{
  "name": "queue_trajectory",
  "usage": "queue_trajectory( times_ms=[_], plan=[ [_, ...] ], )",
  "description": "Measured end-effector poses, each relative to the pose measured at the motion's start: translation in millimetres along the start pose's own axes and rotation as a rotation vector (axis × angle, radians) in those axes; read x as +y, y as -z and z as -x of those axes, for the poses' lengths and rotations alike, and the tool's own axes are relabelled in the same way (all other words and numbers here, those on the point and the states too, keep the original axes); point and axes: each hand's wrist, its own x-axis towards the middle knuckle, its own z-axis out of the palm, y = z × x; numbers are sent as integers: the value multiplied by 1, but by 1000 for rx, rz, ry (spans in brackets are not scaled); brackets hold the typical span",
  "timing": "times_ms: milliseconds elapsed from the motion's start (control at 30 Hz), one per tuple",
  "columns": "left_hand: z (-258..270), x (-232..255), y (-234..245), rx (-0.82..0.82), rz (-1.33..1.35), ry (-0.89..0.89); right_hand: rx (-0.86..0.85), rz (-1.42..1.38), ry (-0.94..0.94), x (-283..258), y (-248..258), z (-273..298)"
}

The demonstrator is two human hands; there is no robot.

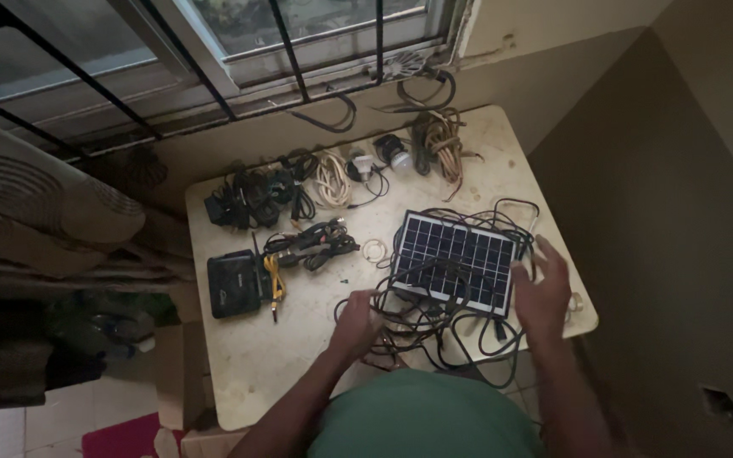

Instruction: The person organizes a cluttered table by sorting and coiling various cables and electronic accessories. They handle power adapters, USB cables, and a small solar panel, arranging them into neat piles while occasionally moving items aside to reach others.

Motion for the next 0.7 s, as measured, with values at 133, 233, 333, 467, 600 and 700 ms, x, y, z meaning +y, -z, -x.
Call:
queue_trajectory(
  times_ms=[133,233,333,467,600,700],
  plan=[
    [-32,10,-15,-96,101,440,-113,61,15,15,-22,15],
    [-32,16,-16,-139,106,329,-459,-19,4,49,-51,20],
    [-28,35,-12,-153,184,130,-518,296,358,104,-59,19],
    [-15,66,5,-80,457,213,-300,590,191,159,-76,3],
    [-7,76,28,-189,730,337,-470,71,-449,165,-67,0],
    [-3,75,32,-182,825,364,-557,-352,-623,154,-68,3]
  ],
)
